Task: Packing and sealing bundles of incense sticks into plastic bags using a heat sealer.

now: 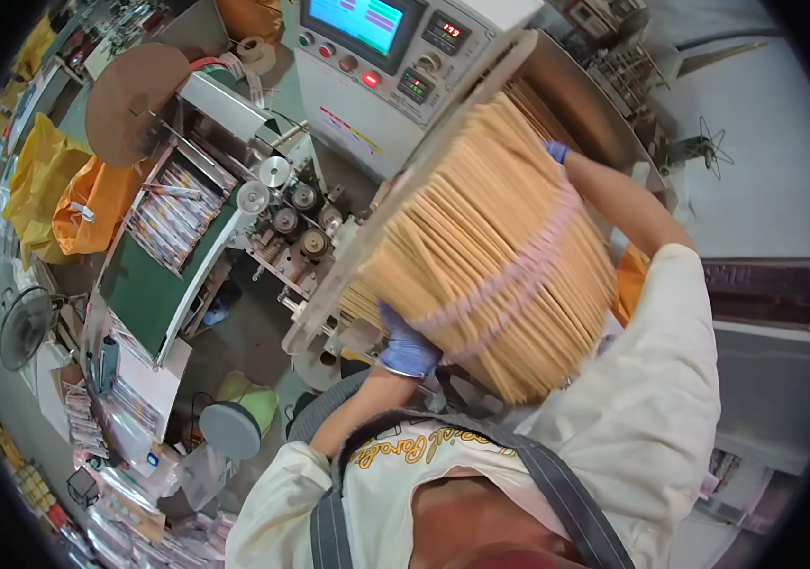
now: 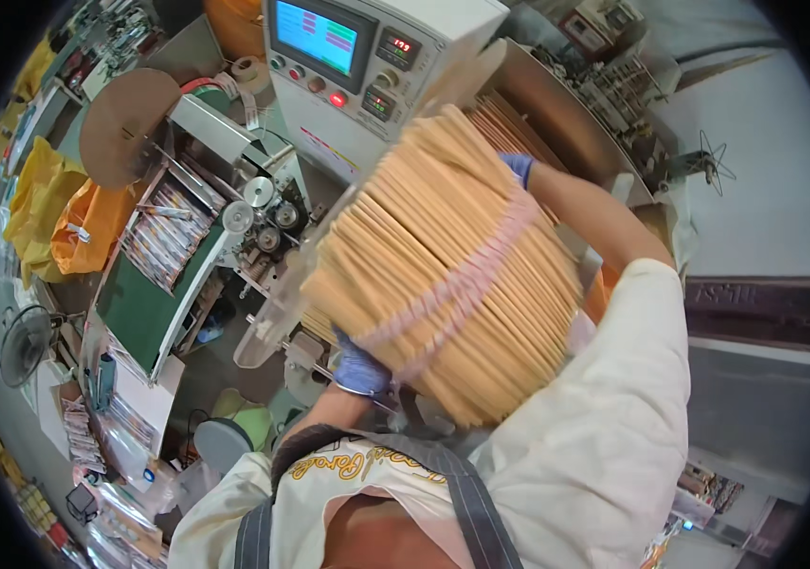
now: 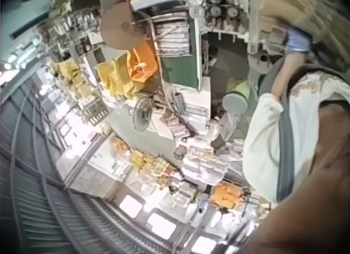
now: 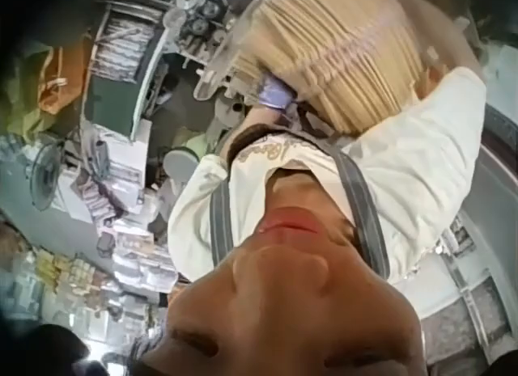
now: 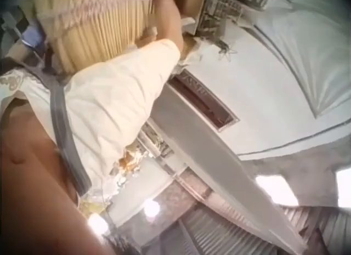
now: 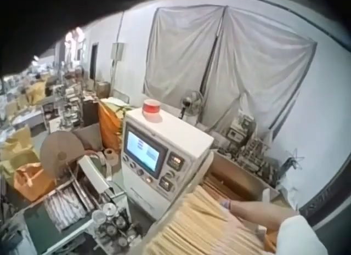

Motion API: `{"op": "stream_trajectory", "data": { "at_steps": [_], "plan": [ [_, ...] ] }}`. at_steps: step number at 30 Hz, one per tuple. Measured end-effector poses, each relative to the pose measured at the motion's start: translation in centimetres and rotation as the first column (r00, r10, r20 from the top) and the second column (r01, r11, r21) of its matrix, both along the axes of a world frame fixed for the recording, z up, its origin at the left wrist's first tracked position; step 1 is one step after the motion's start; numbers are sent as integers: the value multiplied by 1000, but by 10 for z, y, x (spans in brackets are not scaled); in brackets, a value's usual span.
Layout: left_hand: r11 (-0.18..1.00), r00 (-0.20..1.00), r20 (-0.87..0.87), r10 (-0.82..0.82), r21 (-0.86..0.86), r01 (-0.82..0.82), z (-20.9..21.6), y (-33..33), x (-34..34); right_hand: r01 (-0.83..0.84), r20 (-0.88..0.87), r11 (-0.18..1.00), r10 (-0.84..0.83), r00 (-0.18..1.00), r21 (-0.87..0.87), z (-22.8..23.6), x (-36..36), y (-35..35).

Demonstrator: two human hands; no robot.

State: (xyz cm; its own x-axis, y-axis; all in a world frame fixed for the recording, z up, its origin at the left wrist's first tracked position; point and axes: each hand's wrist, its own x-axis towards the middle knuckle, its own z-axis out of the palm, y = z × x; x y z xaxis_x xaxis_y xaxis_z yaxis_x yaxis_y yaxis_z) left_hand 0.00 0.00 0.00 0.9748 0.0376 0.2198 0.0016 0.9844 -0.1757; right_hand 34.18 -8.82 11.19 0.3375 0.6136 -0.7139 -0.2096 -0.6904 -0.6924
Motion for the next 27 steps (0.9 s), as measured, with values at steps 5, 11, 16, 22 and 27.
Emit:
{"op": "stream_trajectory", "data": {
  "at_steps": [5, 11, 16, 22, 27],
  "plan": [
    [895, 722, -685, 96, 377, 239, 84, 27, -40, 143, 385, 987, -158, 909, 66, -17, 41, -34],
    [992, 733, -676, 70, 124, 20, 97, 58, -129, 17, 905, 950, 291, 310, -311, 39, -36, 16],
    [907, 950, -185, 251, 388, -164, 82, 127, -220, 277, -49, 644, -348, 936, 713, 154, -224, 10],
    [-796, 805, 155, 572, 343, 499, -14, 226, -367, -315, 90, 916, 301, 949, 249, 84, -430, 102],
    [-572, 602, 86, 794, 441, 692, -44, 263, -414, 114, 192, 951, -174, 966, 286, -229, -464, 222]
  ]
}}
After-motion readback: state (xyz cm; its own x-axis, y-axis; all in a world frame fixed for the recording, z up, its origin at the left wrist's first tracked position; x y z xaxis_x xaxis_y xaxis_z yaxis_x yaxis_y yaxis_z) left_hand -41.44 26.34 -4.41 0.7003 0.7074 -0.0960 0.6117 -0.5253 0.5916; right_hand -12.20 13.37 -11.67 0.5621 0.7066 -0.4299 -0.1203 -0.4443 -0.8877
